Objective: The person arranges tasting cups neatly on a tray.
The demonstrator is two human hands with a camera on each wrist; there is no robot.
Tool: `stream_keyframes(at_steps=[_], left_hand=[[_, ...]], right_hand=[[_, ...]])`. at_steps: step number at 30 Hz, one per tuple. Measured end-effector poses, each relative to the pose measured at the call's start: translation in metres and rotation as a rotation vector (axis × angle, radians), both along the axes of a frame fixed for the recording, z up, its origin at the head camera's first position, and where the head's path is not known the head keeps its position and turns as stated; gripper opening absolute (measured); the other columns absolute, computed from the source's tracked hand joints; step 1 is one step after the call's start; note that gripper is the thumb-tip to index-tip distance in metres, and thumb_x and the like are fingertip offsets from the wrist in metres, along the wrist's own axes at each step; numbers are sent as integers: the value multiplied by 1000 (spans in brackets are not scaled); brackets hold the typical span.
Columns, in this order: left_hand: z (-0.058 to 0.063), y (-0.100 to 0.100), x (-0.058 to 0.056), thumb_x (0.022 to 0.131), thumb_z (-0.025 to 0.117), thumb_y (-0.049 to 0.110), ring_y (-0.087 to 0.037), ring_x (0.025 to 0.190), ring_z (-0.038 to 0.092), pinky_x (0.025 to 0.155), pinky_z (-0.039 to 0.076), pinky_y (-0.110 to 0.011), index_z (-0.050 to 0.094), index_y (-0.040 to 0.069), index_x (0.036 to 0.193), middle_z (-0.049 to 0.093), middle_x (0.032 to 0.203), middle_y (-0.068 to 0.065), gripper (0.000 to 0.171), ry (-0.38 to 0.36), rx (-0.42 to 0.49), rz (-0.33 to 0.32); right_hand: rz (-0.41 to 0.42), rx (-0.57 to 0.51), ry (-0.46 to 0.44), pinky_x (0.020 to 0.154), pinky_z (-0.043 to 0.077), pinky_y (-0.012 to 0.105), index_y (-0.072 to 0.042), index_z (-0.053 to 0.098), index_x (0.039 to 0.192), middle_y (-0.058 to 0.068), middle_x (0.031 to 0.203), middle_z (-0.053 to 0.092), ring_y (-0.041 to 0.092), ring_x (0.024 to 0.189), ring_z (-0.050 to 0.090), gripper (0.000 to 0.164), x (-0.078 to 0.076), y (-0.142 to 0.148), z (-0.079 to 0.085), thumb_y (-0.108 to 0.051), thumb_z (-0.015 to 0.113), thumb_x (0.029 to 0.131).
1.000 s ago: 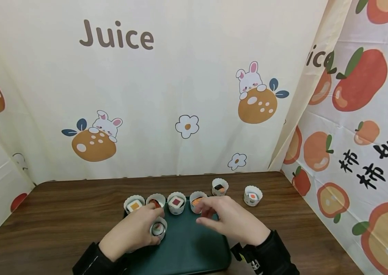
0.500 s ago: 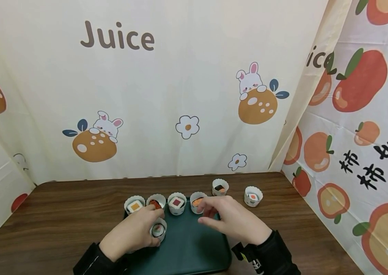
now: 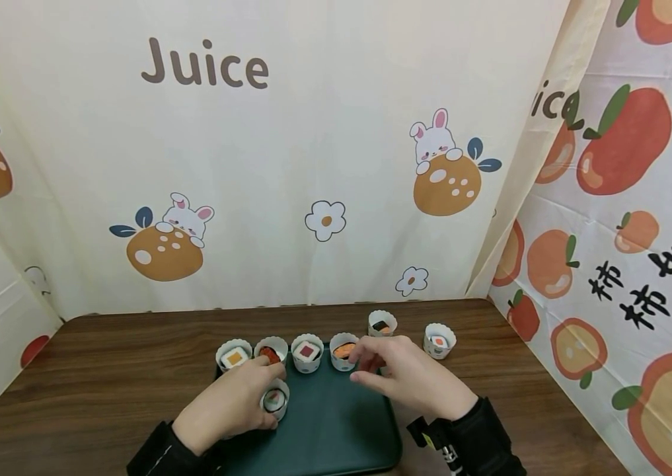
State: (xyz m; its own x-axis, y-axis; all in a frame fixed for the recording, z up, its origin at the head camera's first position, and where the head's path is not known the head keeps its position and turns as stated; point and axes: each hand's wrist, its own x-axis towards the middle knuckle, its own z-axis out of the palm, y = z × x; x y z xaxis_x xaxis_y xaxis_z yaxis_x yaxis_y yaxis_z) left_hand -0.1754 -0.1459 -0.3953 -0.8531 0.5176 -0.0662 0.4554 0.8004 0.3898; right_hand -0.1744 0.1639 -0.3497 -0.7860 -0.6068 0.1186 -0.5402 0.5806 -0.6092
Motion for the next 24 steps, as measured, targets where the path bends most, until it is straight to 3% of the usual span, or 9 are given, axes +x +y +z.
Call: stream_keyframes(at_steps=[13, 18, 21, 24], left_hand=[[12, -2, 7, 78, 96, 29, -14, 90, 62, 78, 59, -38, 70, 9, 124, 63, 113, -6, 57, 52, 12, 10], [21, -6, 11, 83, 93, 33, -15, 94, 64, 78, 60, -35, 70, 10, 124, 66, 119, -6, 52, 150, 15, -4], [25, -10, 13, 86, 91, 35, -12, 89, 60, 73, 57, -30, 71, 15, 119, 65, 112, -1, 43, 216, 28, -23], [32, -13, 16, 88, 90, 37, -9, 85, 56, 70, 54, -29, 70, 18, 120, 63, 105, 2, 42, 247, 38, -1]], right_hand=[[-58, -4, 17, 80, 60, 26, -18, 72, 115, -13, 94, 71, -1, 87, 66, 16, -6, 12, 2, -27, 76, 102], [-98, -2, 22, 80, 59, 24, -20, 72, 113, -12, 97, 71, 0, 88, 67, 14, -10, 22, 0, -27, 76, 102], [-123, 2, 23, 82, 59, 24, -19, 73, 114, -10, 103, 72, 1, 90, 67, 14, -12, 29, -2, -25, 76, 102], [-143, 8, 53, 84, 61, 26, -19, 74, 115, -8, 105, 74, 0, 91, 67, 14, -15, 34, -2, -22, 76, 101]])
